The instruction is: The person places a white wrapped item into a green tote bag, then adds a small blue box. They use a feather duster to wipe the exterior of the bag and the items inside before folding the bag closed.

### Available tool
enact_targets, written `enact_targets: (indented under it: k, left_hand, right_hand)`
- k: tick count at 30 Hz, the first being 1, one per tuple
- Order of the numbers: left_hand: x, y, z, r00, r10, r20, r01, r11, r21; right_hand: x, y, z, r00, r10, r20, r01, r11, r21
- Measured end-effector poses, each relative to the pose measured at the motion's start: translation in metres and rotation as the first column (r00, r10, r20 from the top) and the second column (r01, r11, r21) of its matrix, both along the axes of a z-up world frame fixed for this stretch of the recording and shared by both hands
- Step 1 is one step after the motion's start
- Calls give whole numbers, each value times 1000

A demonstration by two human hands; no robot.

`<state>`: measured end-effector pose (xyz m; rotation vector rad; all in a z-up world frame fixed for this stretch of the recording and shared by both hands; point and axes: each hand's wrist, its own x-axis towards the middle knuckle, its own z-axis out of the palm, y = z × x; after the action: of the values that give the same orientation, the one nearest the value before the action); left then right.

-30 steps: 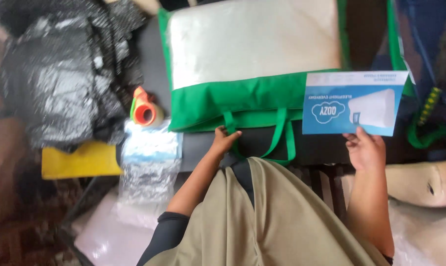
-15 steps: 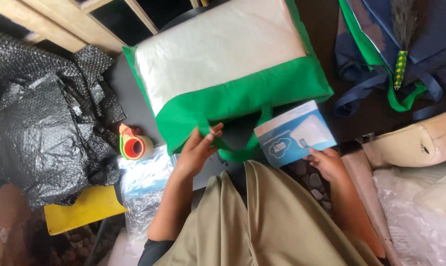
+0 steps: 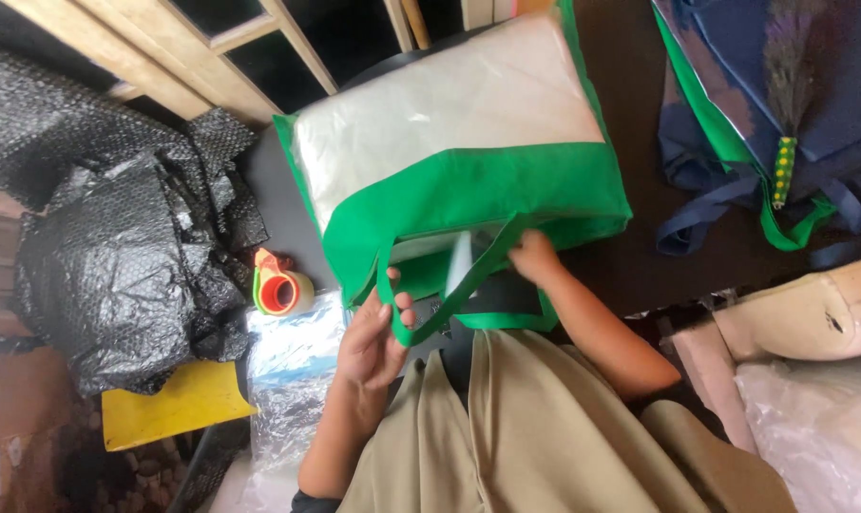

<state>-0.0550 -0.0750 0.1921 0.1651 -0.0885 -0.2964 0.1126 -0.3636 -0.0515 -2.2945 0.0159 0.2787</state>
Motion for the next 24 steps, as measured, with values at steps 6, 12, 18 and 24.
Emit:
enact_targets:
  k: [6,12,18,24]
  left_hand:
    - [-20,0,-7,997,66,44,-66,998,-15]
    - [-31,-41,21,998,-61,6,46,813,580]
    - [-53,-15,-33,953,198,-229,128,422,897]
    - [-86,17,-75,853,441,-280,73,431,900]
  right_hand:
    - [33,0,16,990,21,142,20,959,-283]
    - [56,6,51,968,113,222,-20,924,-383]
    - [74,16,86,934,196,299,-36,883,-467]
    - [83,37,87,899,272,343,-49,842,-538]
